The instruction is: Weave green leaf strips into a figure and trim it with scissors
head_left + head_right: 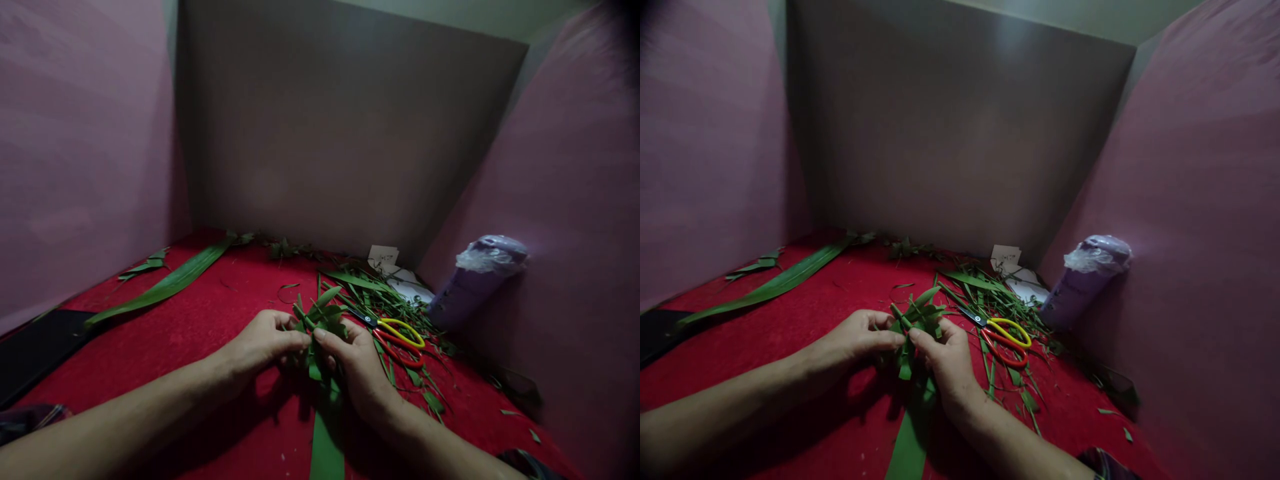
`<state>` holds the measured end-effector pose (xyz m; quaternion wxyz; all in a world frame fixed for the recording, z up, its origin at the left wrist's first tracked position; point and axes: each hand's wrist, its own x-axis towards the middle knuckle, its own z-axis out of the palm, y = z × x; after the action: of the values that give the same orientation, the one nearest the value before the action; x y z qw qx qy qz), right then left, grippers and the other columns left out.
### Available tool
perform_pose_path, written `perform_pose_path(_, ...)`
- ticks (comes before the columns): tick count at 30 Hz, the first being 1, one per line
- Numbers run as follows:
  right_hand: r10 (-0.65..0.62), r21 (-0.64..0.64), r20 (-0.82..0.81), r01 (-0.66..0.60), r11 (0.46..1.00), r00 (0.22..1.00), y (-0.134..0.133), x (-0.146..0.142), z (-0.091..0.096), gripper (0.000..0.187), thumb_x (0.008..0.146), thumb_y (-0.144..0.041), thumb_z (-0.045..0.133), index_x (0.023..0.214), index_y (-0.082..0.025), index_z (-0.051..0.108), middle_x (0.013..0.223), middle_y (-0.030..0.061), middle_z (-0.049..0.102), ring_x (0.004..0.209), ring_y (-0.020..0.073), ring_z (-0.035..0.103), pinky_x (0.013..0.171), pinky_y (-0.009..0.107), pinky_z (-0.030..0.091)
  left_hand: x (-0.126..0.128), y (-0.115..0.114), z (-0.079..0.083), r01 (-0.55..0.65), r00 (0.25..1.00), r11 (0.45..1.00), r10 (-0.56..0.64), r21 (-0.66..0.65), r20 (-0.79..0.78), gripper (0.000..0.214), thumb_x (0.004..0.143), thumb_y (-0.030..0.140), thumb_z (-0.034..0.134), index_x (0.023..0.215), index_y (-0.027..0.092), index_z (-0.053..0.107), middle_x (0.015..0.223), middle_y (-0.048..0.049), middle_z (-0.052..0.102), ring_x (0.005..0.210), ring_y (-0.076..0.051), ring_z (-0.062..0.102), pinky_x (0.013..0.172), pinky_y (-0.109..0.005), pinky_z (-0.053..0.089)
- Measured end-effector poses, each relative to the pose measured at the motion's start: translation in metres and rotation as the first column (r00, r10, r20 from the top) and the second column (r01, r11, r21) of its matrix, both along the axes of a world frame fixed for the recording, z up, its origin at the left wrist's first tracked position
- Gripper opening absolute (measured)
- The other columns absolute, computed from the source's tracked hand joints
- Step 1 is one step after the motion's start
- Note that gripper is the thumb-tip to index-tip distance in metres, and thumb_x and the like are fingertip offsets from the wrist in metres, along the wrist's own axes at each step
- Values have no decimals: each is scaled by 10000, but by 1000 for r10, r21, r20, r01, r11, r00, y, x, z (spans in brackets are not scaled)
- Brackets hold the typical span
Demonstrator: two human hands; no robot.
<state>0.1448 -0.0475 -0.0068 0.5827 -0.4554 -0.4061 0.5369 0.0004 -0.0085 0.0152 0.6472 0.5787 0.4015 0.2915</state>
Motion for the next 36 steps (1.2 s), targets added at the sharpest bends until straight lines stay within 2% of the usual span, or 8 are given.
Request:
perform_pose_path(4,9,-1,-12,-9,1000,1000,-1,-1,0,223,597,-288,706,703,-149,567,542,-43,544,443,85,439,444,208,355,-1,0,-2,-9,1000,1000,8,-20,-21,179,567,260,666,619,100,608,509,-28,599,445,-104,502,464,-211,336)
perform_pose_path(9,71,78,-41,-68,995,997,-2,-2,3,186,584,-194,698,708,-153,566,513,-65,516,434,68,400,431,187,317,0,0,-1,-32,999,999,32,-15,8,162,586,240,647,643,90,627,583,-61,640,502,-131,547,515,-233,386)
perform_pose_path(12,61,79,-32,-59,995,998,-2,-2,3,181,579,-168,684,716,-151,566,522,-58,519,442,73,405,429,186,315,1,-1,0,-22,999,999,24,-46,45,139,587,206,633,663,90,632,596,-58,645,514,-131,555,529,-233,394)
perform_pose_path(16,45,77,-2,-45,996,999,-2,-1,2,170,572,-166,676,697,-148,562,510,-59,503,441,72,392,424,185,306,0,1,-3,-16,996,998,21,-59,85,134,590,193,615,673,90,639,560,-37,618,476,-111,524,503,-221,373)
perform_pose_path(23,45,68,3,-45,997,999,-2,-1,3,152,577,-172,669,671,-154,550,491,-74,475,425,61,363,426,184,291,0,3,-4,-50,997,999,51,-21,49,89,587,188,595,617,105,598,492,4,547,432,-86,459,456,-206,327)
perform_pose_path(29,52,67,-15,-51,996,999,-2,-1,2,158,581,-144,661,707,-147,567,507,-68,497,430,62,370,428,183,296,-1,3,-3,-11,1000,1000,10,17,24,153,600,202,603,714,102,612,607,-36,610,514,-118,526,512,-231,382)
perform_pose_path(36,55,79,2,-55,995,998,-3,-3,3,173,586,-199,680,714,-153,573,506,-65,504,439,70,391,432,186,307,0,2,0,-33,999,998,35,-54,41,157,596,225,619,673,88,614,589,-50,622,521,-132,550,542,-246,404)
